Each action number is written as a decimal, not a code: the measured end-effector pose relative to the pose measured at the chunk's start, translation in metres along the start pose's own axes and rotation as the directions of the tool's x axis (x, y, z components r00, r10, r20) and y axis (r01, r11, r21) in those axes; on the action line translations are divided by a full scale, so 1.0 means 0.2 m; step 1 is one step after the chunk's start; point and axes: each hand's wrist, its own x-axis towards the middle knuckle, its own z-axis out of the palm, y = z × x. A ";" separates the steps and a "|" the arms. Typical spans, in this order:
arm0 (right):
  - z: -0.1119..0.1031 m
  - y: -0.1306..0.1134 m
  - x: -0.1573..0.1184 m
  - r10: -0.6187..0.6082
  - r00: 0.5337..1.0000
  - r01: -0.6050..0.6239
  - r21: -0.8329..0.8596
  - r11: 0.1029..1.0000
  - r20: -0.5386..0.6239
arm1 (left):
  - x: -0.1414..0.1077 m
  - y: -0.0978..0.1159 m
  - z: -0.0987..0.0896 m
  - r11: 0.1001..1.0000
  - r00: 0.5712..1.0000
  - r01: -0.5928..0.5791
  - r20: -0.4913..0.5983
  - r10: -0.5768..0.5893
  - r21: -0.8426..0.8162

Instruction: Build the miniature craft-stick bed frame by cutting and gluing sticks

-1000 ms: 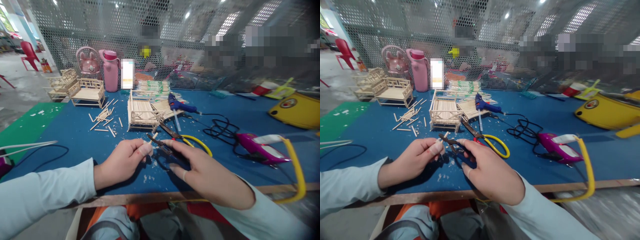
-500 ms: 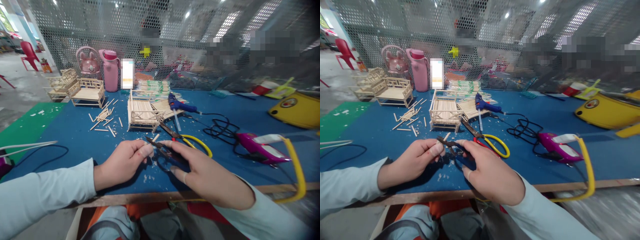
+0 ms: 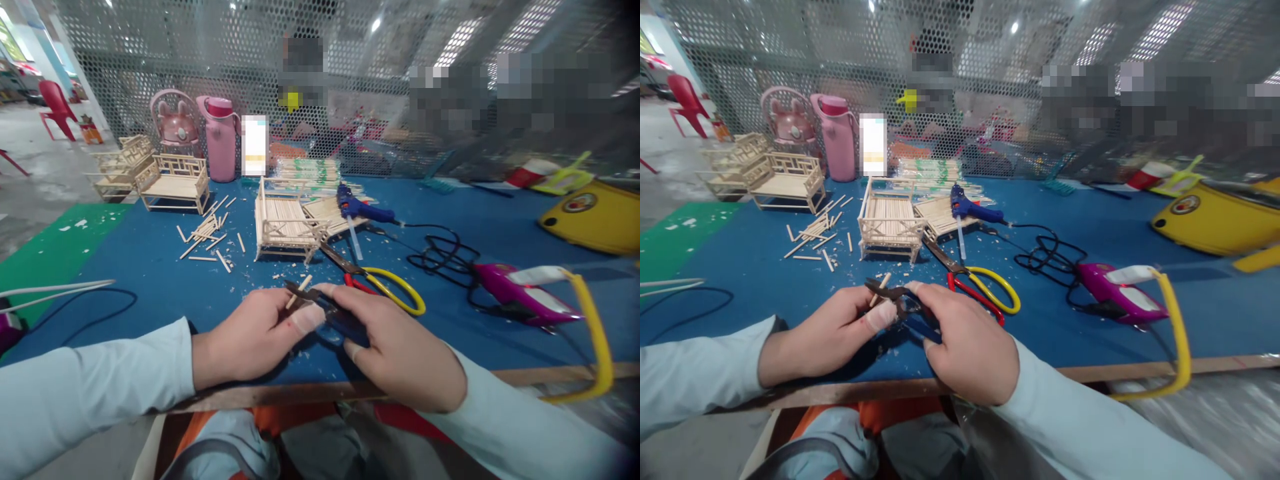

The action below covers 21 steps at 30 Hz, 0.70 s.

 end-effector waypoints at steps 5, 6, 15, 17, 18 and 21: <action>0.04 0.00 0.01 -0.042 0.998 0.040 -0.046 0.998 -0.037 | 0.01 0.00 0.01 0.992 0.994 0.104 0.035 -0.101 -0.072; 0.06 0.00 0.01 -0.058 0.996 0.054 -0.059 0.997 -0.068 | 0.01 0.00 0.01 0.994 0.995 0.092 0.041 -0.090 -0.064; 0.04 -0.02 0.04 0.057 0.998 -0.061 -0.135 0.989 -0.038 | 0.04 0.00 0.00 0.991 0.991 0.133 0.016 -0.133 -0.018; 0.00 -0.04 0.04 0.108 0.993 -0.107 -0.011 0.994 0.051 | 0.05 -0.01 -0.02 0.995 0.995 0.090 0.049 -0.092 0.041; -0.01 -0.04 0.04 0.126 0.987 -0.131 0.051 0.990 0.103 | 0.05 -0.01 -0.03 0.995 0.995 0.065 0.072 -0.070 0.073; -0.05 -0.05 0.04 0.125 0.971 -0.170 0.221 0.960 0.202 | 0.07 -0.02 -0.05 0.987 0.990 0.006 0.141 -0.029 0.159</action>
